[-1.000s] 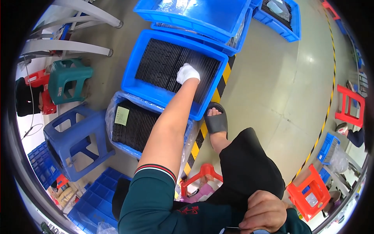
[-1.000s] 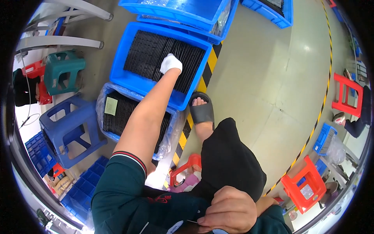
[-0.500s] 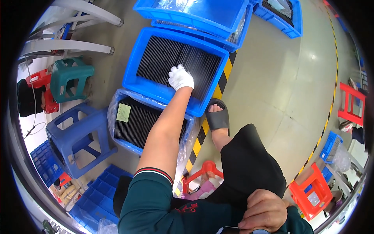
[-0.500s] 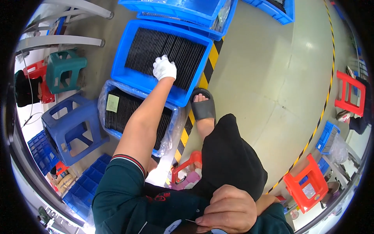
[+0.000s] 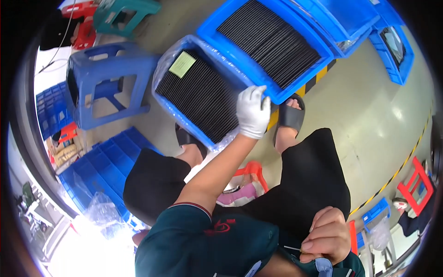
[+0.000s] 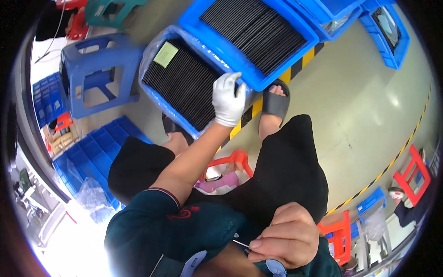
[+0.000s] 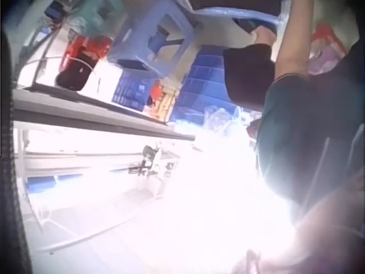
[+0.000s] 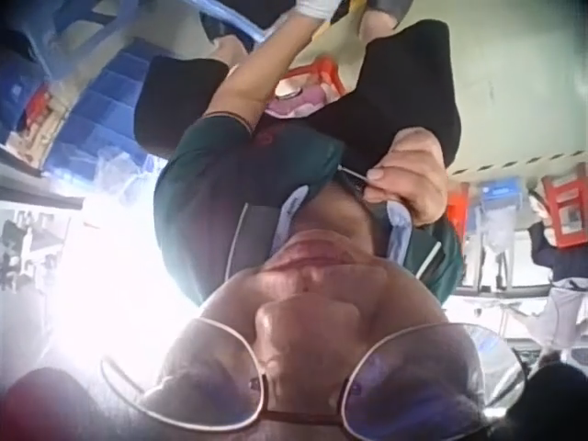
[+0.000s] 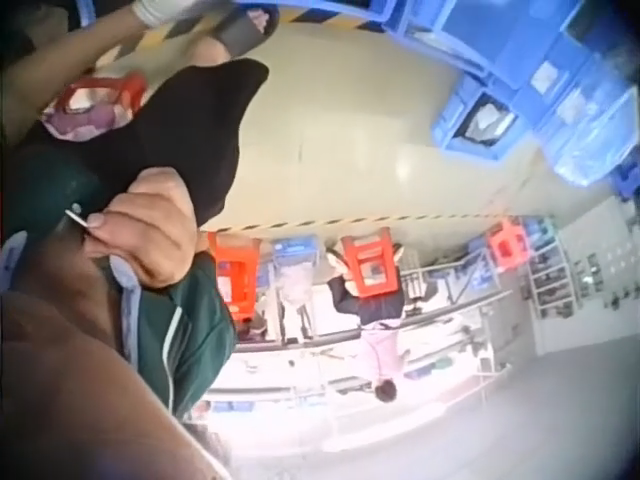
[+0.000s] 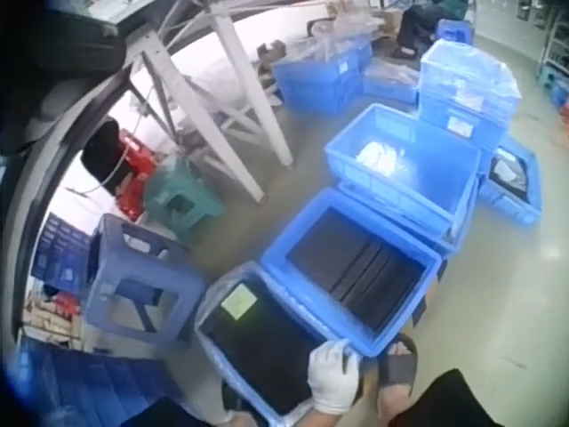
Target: Inspecting thin black metal rods and sorting them into plastic crates.
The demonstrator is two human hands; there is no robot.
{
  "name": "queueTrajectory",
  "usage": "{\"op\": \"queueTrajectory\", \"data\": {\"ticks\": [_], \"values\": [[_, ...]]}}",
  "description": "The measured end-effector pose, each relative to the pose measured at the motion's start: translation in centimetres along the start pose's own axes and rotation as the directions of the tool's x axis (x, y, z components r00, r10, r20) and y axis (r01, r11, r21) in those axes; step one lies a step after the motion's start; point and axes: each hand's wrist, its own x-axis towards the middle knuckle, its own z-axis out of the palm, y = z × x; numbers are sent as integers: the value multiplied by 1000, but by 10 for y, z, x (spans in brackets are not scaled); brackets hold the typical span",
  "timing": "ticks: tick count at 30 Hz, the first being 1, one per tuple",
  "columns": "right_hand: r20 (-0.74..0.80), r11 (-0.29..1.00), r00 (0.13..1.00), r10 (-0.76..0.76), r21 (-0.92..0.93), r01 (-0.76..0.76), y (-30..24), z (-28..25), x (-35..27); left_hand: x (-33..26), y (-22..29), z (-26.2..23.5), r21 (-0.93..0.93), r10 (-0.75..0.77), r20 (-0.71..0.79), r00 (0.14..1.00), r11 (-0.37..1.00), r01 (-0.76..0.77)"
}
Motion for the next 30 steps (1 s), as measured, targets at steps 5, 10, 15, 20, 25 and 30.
{"op": "queueTrajectory", "data": {"ticks": [5, 10, 15, 20, 25, 30], "values": [[87, 994, 995, -55, -94, 63, -6, 15, 7, -69, -70, -36, 311, -171, 134, 976, 942, 122], [130, 978, 989, -76, -185, 100, -7, 25, 9, -94, -91, -63, 570, -484, 182, 856, 761, 309], [132, 968, 983, -125, -201, 150, -3, 42, 14, -92, -112, -88, 630, -592, 167, 788, 679, 377], [101, 950, 982, -161, -252, 182, -1, 53, 15, -61, -134, -101, 633, -607, 116, 786, 655, 413], [138, 943, 980, -143, -280, 177, -3, 56, 20, -11, -169, -119, 651, -558, 57, 828, 649, 393], [155, 945, 982, -111, -289, 153, -3, 63, 28, 34, -203, -129, 657, -579, 101, 809, 649, 383]]}}
